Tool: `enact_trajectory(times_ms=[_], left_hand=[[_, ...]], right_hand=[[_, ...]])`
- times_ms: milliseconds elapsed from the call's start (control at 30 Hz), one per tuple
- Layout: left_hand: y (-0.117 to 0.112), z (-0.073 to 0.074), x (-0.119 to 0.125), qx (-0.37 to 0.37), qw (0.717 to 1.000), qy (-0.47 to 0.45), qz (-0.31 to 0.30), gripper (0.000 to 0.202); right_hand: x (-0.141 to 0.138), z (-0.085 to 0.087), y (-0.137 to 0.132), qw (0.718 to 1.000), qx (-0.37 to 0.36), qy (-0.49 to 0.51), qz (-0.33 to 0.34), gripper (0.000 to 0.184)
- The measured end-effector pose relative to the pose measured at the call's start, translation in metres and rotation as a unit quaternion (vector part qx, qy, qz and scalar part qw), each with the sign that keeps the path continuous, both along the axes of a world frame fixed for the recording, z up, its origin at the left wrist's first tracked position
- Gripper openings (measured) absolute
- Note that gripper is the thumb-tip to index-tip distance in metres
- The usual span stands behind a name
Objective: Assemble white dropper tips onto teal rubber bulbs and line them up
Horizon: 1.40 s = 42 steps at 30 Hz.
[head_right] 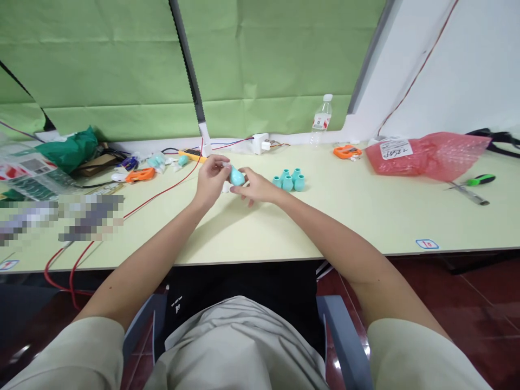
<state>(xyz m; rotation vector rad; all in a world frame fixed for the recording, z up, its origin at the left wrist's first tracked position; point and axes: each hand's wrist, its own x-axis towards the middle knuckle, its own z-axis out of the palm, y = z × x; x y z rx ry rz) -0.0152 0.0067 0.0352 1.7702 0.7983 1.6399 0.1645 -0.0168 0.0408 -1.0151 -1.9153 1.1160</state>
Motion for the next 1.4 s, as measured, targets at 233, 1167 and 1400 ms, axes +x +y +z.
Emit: enact_trajectory(times_ms=[233,1167,1400], left_hand=[[-0.020,0.000,0.006,0.005,0.998,0.062,-0.031,0.018],[-0.015,-0.007,0.000,-0.131,0.982,0.099,-0.097,0.021],[-0.013,-0.014,0.000,0.006,0.982,0.188,0.012,0.009]], right_hand=[[0.014,-0.003,0.009,0.960,-0.186,0.143,0.154,0.033],[0.023,-0.001,0.009,0.974,-0.191,0.021,0.120,0.026],[0.018,-0.004,0.009,0.973,-0.197,0.059,0.103,0.033]])
